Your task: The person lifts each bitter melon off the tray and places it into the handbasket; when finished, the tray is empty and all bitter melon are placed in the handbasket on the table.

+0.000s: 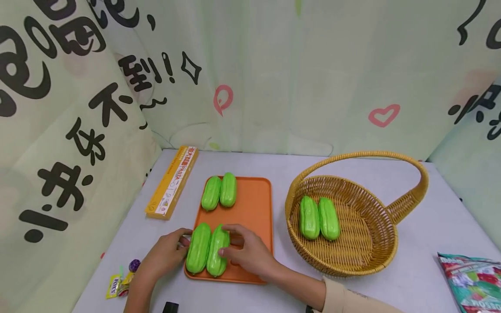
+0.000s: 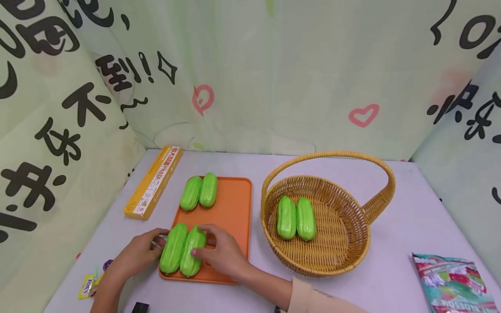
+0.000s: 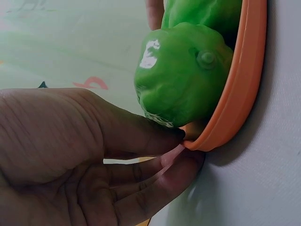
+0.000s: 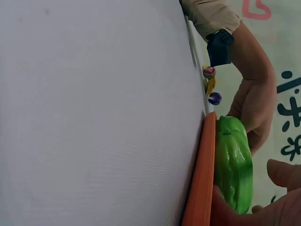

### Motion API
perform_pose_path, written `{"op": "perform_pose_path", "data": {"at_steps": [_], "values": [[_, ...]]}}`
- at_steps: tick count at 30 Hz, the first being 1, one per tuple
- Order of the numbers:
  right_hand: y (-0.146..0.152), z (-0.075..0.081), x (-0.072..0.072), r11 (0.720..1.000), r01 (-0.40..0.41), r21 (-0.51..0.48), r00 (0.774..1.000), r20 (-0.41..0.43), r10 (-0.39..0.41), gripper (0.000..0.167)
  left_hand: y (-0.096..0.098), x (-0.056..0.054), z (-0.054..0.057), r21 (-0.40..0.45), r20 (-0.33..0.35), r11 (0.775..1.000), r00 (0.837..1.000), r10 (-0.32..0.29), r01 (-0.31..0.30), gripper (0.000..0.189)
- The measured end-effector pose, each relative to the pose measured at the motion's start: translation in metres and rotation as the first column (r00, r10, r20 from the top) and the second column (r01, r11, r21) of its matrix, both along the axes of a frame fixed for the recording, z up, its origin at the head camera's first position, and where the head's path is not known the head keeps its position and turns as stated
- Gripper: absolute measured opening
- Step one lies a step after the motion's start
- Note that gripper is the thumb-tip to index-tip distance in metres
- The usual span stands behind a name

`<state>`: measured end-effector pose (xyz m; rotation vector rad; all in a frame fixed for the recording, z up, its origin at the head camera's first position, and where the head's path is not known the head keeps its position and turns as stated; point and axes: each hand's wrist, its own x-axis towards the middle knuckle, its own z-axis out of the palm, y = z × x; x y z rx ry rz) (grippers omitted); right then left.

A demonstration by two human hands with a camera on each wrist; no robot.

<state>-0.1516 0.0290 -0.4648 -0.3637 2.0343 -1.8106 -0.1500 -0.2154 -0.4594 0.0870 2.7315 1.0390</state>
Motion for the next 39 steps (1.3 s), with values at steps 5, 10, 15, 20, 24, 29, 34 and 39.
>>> {"op": "perform_pose_path", "data": {"at_steps": [5, 10, 15, 20, 24, 29, 34, 39], "values": [[-0.0024, -0.0001, -0.0007, 1.0, 0.009, 0.008, 1.0, -0.028, -0.009, 0.053, 0.0007, -0.0003, -0.0002, -0.01, 0.007, 1.0, 1.0, 0.002, -0.002, 0.04], [-0.0048, -0.0033, -0.0021, 1.0, 0.004, -0.011, 1.0, -0.025, -0.004, 0.049, 0.001, -0.0004, 0.0003, -0.012, 0.013, 1.0, 1.0, -0.004, 0.004, 0.04], [-0.0064, -0.0081, -0.0035, 1.0, 0.01, -0.019, 1.0, -0.001, -0.01, 0.048, 0.0014, -0.0002, 0.0001, -0.011, 0.015, 1.0, 1.0, -0.007, 0.007, 0.038], [-0.0064, -0.0063, -0.0027, 1.0, 0.017, -0.018, 1.0, 0.001, -0.017, 0.048, 0.0011, 0.0, 0.0, -0.019, 0.014, 1.0, 1.0, -0.008, 0.008, 0.037], [-0.0059, -0.0033, -0.002, 0.999, 0.018, -0.028, 1.0, 0.007, -0.018, 0.048, 0.001, 0.0004, 0.0002, -0.019, 0.012, 1.0, 1.0, -0.009, 0.009, 0.037], [-0.004, -0.0017, -0.0015, 0.999, 0.015, -0.031, 1.0, 0.0, -0.015, 0.049, 0.0016, 0.0006, 0.0006, -0.02, 0.019, 1.0, 1.0, -0.004, 0.005, 0.038], [-0.0007, -0.0011, -0.0014, 1.0, 0.015, -0.004, 1.0, -0.015, -0.015, 0.048, 0.0016, -0.0002, 0.001, -0.027, 0.017, 1.0, 1.0, -0.004, 0.005, 0.04], [0.0013, -0.0014, -0.0017, 1.0, 0.017, -0.005, 1.0, 0.001, -0.017, 0.047, 0.0013, -0.0003, 0.0004, -0.026, 0.017, 1.0, 1.0, -0.001, 0.001, 0.04]]}}
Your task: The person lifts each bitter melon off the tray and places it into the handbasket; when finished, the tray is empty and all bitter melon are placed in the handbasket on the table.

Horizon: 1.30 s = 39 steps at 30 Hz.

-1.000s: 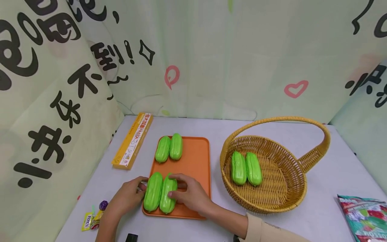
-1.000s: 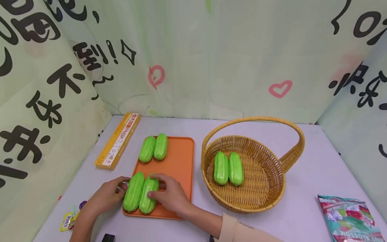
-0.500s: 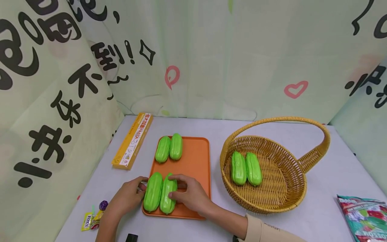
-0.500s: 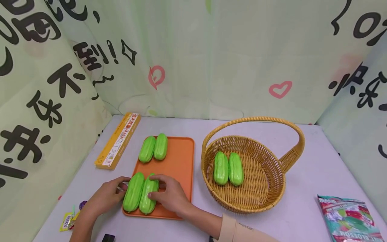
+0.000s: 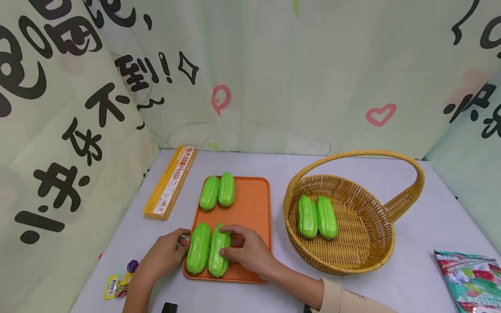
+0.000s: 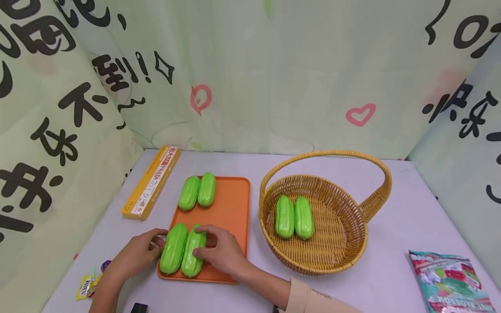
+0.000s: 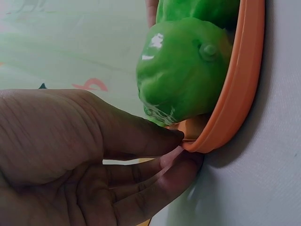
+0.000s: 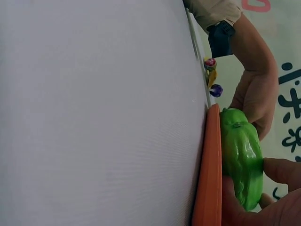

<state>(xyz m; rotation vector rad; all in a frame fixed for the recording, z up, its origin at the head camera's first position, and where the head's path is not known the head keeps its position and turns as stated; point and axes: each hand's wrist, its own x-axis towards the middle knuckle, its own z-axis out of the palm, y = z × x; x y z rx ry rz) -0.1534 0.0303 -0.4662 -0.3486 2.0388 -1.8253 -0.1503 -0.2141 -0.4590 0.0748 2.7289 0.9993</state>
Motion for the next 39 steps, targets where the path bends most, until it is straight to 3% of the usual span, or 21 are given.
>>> {"op": "perform_pose_path", "data": {"at_steps": [9, 15, 23, 28, 32, 35, 39], "values": [[0.016, 0.012, 0.004, 1.0, -0.022, -0.01, 1.0, -0.003, 0.022, 0.048, 0.0, 0.0, 0.0, 0.003, 0.005, 1.0, 1.0, -0.004, 0.004, 0.039], [0.046, 0.041, 0.013, 0.994, -0.077, -0.081, 0.997, 0.003, 0.078, 0.049, 0.0, 0.0, -0.001, 0.0, 0.006, 1.0, 1.0, -0.003, 0.003, 0.039], [0.116, 0.086, 0.025, 0.995, -0.08, -0.051, 0.987, -0.145, 0.072, 0.051, 0.0, 0.0, 0.001, 0.004, 0.002, 1.0, 1.0, -0.003, 0.003, 0.039], [0.171, 0.11, 0.028, 0.998, -0.012, 0.059, 0.979, -0.203, 0.024, 0.049, 0.0, 0.0, 0.0, 0.001, 0.009, 1.0, 1.0, 0.0, 0.0, 0.039], [0.214, 0.117, 0.023, 0.984, 0.053, 0.171, 0.97, -0.245, -0.01, 0.049, 0.0, 0.0, 0.0, 0.002, 0.021, 1.0, 1.0, -0.002, 0.002, 0.04], [0.24, 0.116, 0.014, 0.959, 0.102, 0.263, 0.964, -0.266, -0.029, 0.049, 0.0, 0.0, 0.001, 0.003, 0.027, 1.0, 1.0, 0.001, -0.001, 0.04], [0.263, 0.109, 0.002, 0.904, 0.175, 0.39, 0.958, -0.279, -0.066, 0.05, 0.001, 0.0, 0.001, 0.003, 0.021, 1.0, 1.0, 0.0, -0.001, 0.04]]}}
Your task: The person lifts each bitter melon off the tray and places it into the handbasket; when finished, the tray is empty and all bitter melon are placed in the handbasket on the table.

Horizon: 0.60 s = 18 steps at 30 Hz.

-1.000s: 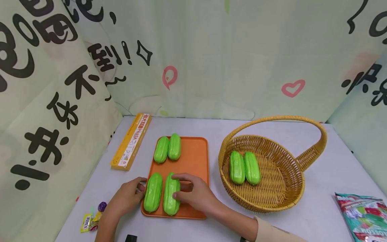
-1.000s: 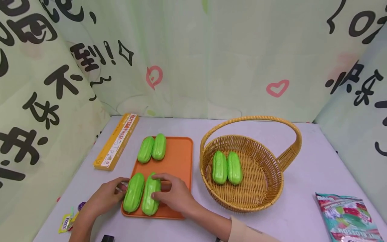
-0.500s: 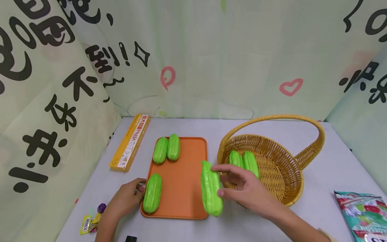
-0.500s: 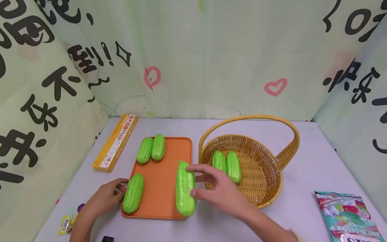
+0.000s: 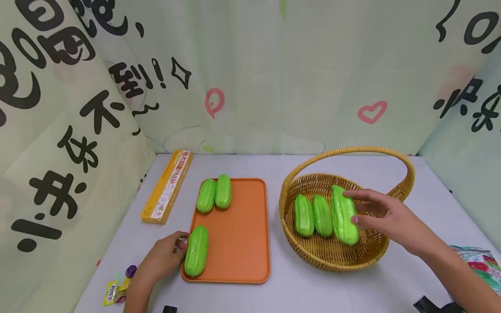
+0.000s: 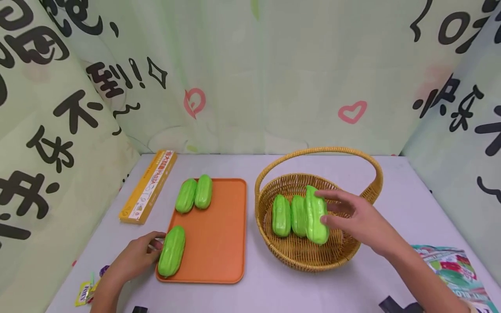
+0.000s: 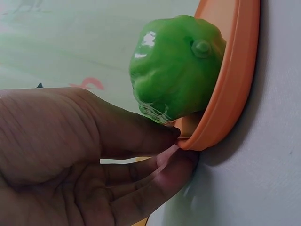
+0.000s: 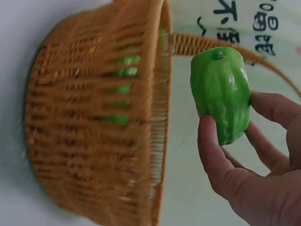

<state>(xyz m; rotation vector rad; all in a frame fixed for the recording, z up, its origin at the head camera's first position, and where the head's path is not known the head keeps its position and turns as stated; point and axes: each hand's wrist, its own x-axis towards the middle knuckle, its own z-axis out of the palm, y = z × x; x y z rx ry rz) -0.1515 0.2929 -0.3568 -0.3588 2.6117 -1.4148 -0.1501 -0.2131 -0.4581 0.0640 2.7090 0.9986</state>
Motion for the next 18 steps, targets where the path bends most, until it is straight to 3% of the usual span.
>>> {"op": "perform_pose_path", "data": {"at_steps": [8, 18], "values": [[0.018, -0.021, -0.019, 0.987, 0.042, 0.157, 0.999, -0.005, -0.042, 0.054, 0.0, 0.0, -0.004, -0.007, -0.009, 1.0, 1.0, 0.0, 0.0, 0.04], [0.016, -0.037, -0.033, 0.978, 0.049, 0.201, 0.998, 0.033, -0.057, 0.054, -0.001, -0.003, -0.006, -0.007, -0.007, 1.0, 1.0, 0.003, -0.003, 0.04]]}}
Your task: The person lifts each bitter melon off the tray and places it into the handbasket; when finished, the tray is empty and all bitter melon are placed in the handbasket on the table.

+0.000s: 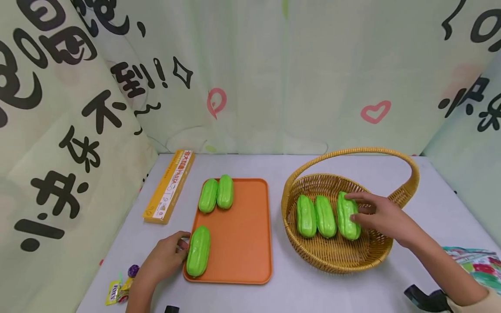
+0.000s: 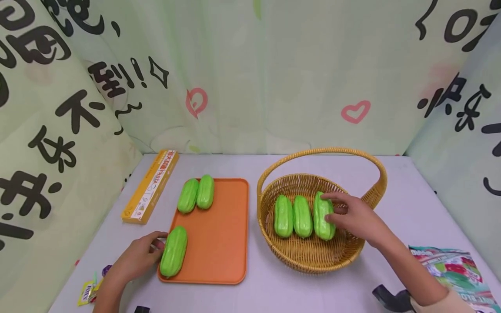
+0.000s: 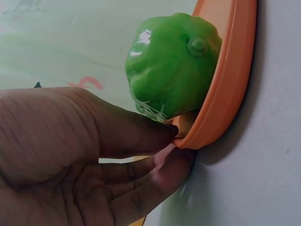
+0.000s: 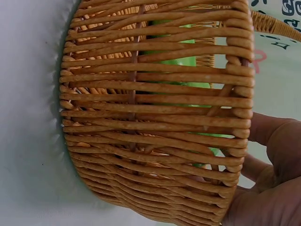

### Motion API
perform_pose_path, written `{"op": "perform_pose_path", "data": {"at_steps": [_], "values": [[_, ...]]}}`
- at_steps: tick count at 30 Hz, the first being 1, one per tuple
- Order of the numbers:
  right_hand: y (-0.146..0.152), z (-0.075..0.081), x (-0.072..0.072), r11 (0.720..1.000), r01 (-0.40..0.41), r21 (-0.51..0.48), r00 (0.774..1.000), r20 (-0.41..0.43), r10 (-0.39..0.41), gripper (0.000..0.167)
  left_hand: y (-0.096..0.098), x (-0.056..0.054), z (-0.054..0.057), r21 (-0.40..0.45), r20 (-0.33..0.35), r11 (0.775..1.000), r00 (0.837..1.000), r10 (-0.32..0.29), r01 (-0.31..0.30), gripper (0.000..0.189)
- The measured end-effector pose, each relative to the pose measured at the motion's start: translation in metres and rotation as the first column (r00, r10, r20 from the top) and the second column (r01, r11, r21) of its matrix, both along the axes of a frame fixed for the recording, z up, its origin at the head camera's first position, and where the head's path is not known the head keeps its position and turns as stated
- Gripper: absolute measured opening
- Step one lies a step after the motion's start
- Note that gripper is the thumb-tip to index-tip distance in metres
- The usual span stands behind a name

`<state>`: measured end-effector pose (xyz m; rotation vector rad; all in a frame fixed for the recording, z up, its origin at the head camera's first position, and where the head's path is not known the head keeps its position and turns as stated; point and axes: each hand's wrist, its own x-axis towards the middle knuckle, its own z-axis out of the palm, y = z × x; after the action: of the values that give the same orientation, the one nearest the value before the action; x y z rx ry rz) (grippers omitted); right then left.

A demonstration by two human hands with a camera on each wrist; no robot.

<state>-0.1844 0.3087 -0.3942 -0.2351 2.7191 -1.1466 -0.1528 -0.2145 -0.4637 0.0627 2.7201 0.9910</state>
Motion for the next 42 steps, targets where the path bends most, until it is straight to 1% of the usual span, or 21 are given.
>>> {"op": "perform_pose_path", "data": {"at_steps": [6, 11, 16, 18, 25, 33, 42], "values": [[0.0, -0.005, -0.006, 0.998, -0.062, -0.008, 0.998, -0.002, 0.062, 0.052, 0.0, 0.0, 0.0, -0.002, -0.004, 1.0, 1.0, 0.002, -0.002, 0.04], [0.0, -0.01, -0.01, 0.996, -0.085, 0.013, 0.996, 0.005, 0.085, 0.05, 0.0, 0.0, 0.0, -0.002, -0.007, 1.0, 1.0, 0.002, -0.002, 0.04], [-0.004, -0.013, -0.013, 0.994, -0.112, -0.014, 0.993, 0.025, 0.113, 0.049, 0.0, 0.001, 0.002, 0.005, -0.004, 1.0, 1.0, 0.004, -0.003, 0.039], [-0.005, -0.013, -0.013, 0.993, -0.116, -0.022, 0.993, 0.036, 0.116, 0.048, 0.0, 0.001, 0.003, 0.006, -0.001, 1.0, 1.0, 0.004, -0.004, 0.039], [-0.004, -0.014, -0.016, 0.993, -0.118, -0.001, 0.992, 0.054, 0.118, 0.047, 0.0, 0.002, 0.003, 0.001, -0.006, 1.0, 1.0, 0.003, -0.003, 0.037], [0.0, -0.014, -0.018, 0.988, -0.124, -0.087, 0.984, 0.114, 0.134, 0.047, 0.001, 0.002, 0.003, 0.004, -0.005, 1.0, 1.0, 0.003, -0.002, 0.038], [0.0, -0.013, -0.017, 0.991, -0.117, -0.057, 0.987, 0.101, 0.123, 0.044, 0.001, 0.002, 0.003, 0.011, 0.01, 1.0, 1.0, 0.007, -0.007, 0.038]]}}
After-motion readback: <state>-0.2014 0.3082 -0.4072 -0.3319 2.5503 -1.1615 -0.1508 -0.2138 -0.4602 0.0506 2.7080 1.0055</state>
